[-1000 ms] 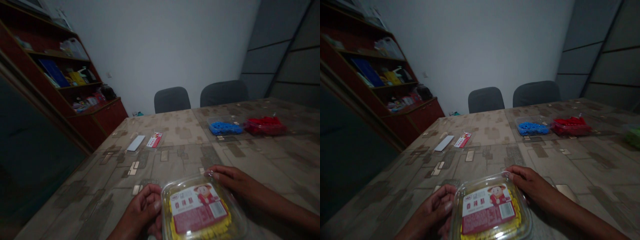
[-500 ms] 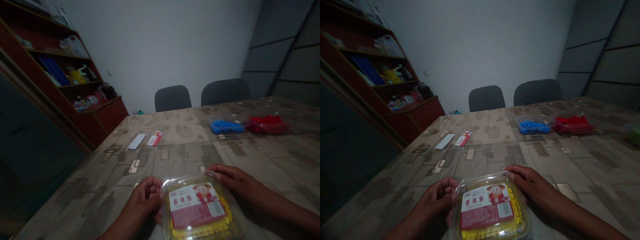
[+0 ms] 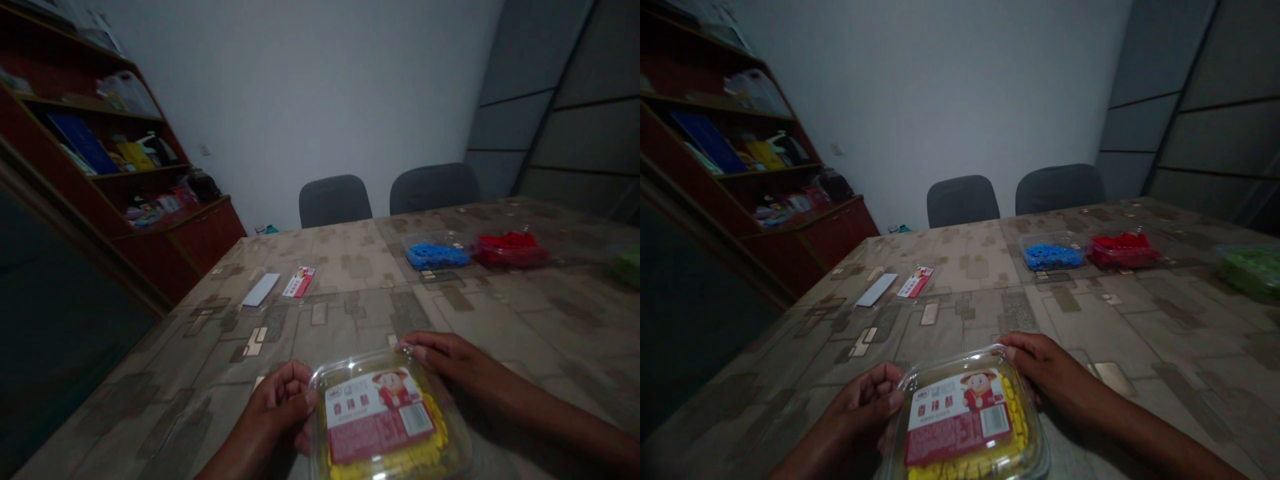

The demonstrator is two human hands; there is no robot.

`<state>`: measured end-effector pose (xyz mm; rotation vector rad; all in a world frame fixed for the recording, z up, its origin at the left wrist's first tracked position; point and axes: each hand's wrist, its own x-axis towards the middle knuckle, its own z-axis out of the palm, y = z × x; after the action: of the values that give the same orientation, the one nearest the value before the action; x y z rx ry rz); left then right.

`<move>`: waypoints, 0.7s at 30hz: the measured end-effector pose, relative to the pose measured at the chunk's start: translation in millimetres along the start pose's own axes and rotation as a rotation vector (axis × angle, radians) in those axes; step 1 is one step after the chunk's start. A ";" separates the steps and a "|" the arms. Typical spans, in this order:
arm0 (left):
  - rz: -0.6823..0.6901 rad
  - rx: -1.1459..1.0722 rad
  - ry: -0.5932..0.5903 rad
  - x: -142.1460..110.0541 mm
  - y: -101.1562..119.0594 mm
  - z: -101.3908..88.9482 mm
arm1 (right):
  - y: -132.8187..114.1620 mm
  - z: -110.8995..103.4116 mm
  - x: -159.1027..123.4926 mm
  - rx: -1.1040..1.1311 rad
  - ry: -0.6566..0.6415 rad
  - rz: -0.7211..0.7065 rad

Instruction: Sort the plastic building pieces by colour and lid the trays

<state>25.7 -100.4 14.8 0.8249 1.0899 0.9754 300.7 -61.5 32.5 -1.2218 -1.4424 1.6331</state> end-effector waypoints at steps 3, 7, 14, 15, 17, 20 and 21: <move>0.002 -0.014 0.015 1.1 -2.2 0.1 | 7.5 -1.0 2.0 -0.015 0.021 0.005; 0.003 0.024 0.046 1.0 -3.1 -0.1 | 18.1 -7.0 7.6 -0.083 0.059 -0.028; 0.048 -0.009 0.042 2.2 -9.3 -1.4 | 11.4 -4.7 4.9 -0.072 0.049 -0.032; 0.051 -0.017 0.041 2.2 -9.9 -1.7 | 8.6 -3.1 3.7 -0.053 0.046 -0.033; 0.047 -0.013 0.031 1.9 -10.5 -2.3 | 4.1 -1.0 2.5 -0.018 0.033 -0.033; 0.046 -0.008 0.038 0.6 -10.9 -2.5 | 2.1 -0.8 3.8 0.043 0.009 -0.021; 0.044 -0.012 0.048 0.0 -11.0 -2.3 | 2.4 -1.1 4.6 0.059 0.004 -0.012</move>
<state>25.9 -104.2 4.2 0.8222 1.1103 1.0426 300.3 -57.5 29.1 -1.1805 -1.3864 1.6524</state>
